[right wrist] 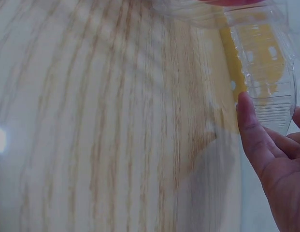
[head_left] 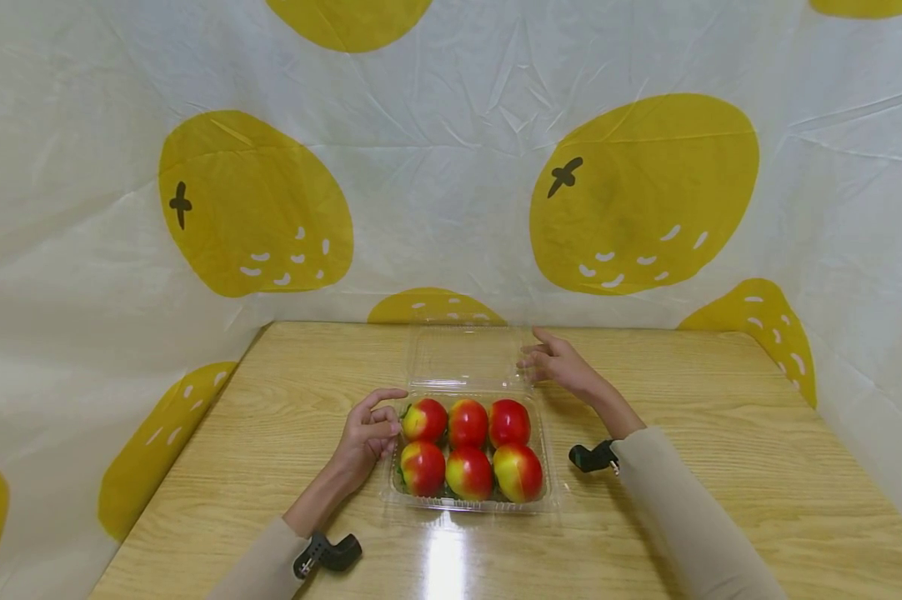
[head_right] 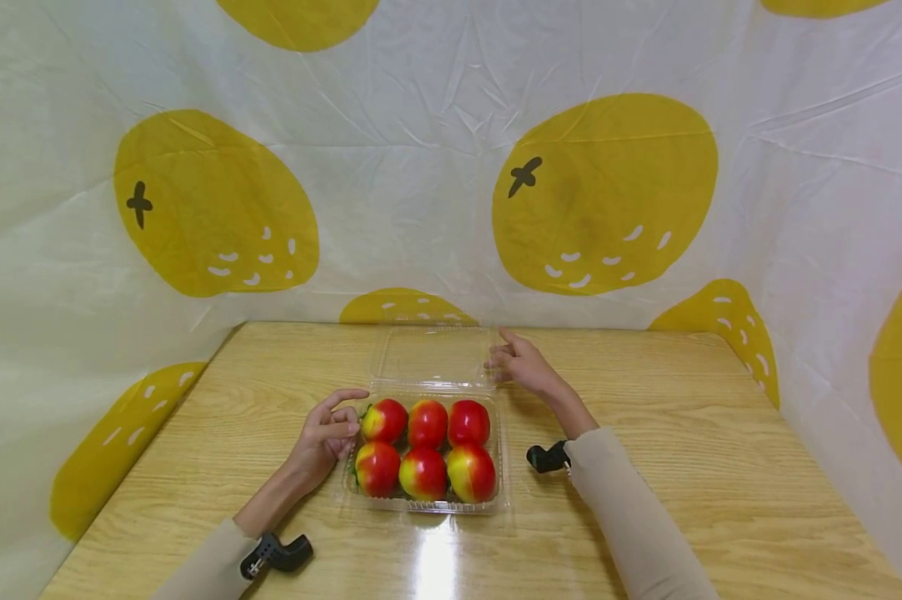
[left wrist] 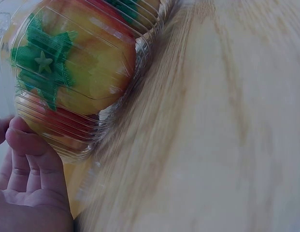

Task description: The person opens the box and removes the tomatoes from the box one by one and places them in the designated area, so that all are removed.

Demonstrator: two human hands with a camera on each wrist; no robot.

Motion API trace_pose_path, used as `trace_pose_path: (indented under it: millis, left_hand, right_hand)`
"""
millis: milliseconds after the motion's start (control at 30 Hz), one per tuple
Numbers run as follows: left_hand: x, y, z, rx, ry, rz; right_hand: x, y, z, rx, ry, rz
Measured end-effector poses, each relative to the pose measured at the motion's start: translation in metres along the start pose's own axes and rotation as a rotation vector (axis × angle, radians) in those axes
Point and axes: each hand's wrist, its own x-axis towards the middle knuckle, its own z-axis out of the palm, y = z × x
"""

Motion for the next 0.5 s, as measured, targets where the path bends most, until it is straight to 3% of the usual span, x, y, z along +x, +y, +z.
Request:
trace_pose_path:
  millis: [500]
  left_hand:
    - [0.0005, -0.001, -0.0009, 0.01, 0.006, -0.005]
  right_hand:
    - [0.0001, 0.0037, -0.0002, 0.013, -0.025, -0.002]
